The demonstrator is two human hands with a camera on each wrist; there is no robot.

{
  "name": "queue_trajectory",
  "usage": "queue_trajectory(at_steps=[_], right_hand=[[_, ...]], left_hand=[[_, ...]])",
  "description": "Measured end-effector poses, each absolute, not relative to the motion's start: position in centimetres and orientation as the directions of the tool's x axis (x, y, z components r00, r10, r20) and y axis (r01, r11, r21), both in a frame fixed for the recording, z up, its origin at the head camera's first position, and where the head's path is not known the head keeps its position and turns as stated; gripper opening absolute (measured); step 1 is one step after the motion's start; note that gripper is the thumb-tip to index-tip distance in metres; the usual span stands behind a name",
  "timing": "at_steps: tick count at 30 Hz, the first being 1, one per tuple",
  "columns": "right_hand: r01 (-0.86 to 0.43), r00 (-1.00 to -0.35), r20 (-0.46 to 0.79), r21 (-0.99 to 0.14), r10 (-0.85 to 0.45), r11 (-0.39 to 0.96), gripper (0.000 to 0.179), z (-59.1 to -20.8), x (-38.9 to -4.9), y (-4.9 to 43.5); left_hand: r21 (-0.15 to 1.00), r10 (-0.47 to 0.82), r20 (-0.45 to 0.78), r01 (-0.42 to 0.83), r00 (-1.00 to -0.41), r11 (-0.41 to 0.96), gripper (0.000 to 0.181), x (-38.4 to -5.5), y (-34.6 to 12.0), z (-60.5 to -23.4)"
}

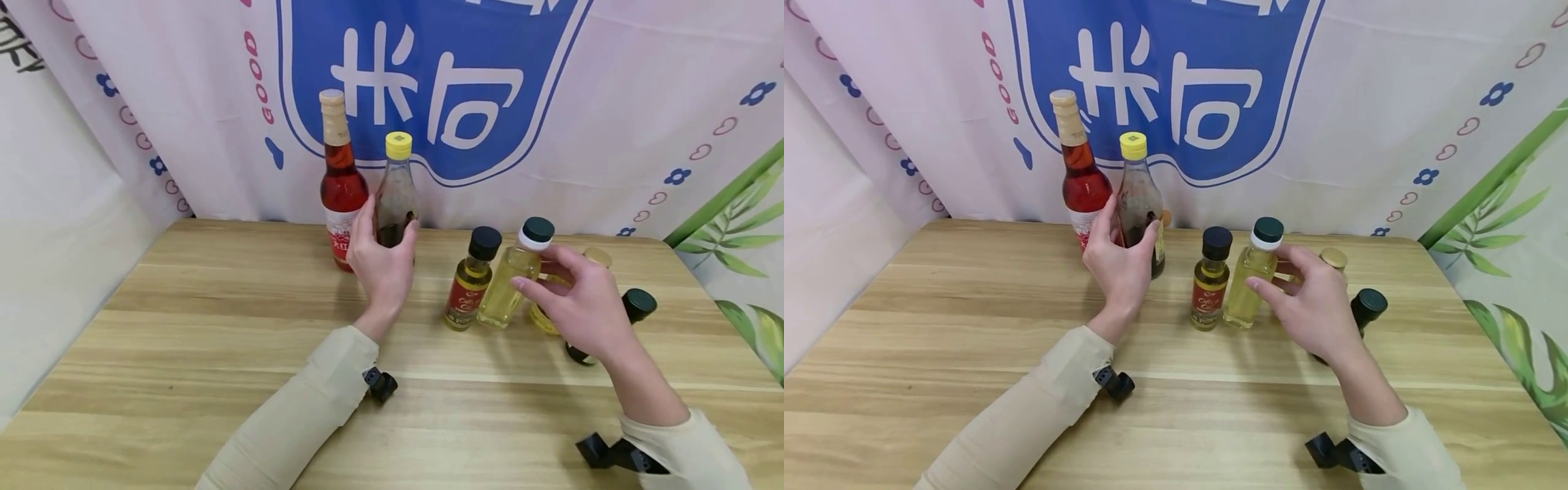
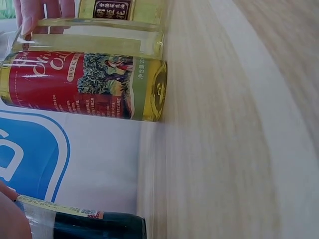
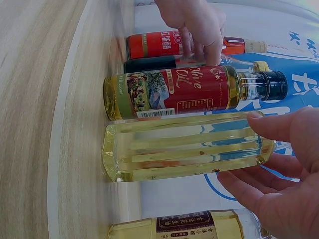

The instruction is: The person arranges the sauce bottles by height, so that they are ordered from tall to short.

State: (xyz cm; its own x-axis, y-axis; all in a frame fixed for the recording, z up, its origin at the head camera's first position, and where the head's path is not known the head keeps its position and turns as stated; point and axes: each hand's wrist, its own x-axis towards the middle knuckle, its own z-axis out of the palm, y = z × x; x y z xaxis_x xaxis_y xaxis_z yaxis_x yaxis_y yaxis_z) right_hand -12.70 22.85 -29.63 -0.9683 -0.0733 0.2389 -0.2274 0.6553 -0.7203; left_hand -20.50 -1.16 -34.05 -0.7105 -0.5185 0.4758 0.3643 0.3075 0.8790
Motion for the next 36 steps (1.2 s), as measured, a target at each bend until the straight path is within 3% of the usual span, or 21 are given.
queue_trajectory(at_steps=[36], right_hand=[[-0.249, -0.966, 0.236, -0.711, -0.111, 0.658, 0.05, -29.44, -12.77, 23.45]], left_hand=[[0.879, -0.539, 0.476, 0.379, -0.695, 0.289, 0.058, -20.17, -1.03, -34.0]])
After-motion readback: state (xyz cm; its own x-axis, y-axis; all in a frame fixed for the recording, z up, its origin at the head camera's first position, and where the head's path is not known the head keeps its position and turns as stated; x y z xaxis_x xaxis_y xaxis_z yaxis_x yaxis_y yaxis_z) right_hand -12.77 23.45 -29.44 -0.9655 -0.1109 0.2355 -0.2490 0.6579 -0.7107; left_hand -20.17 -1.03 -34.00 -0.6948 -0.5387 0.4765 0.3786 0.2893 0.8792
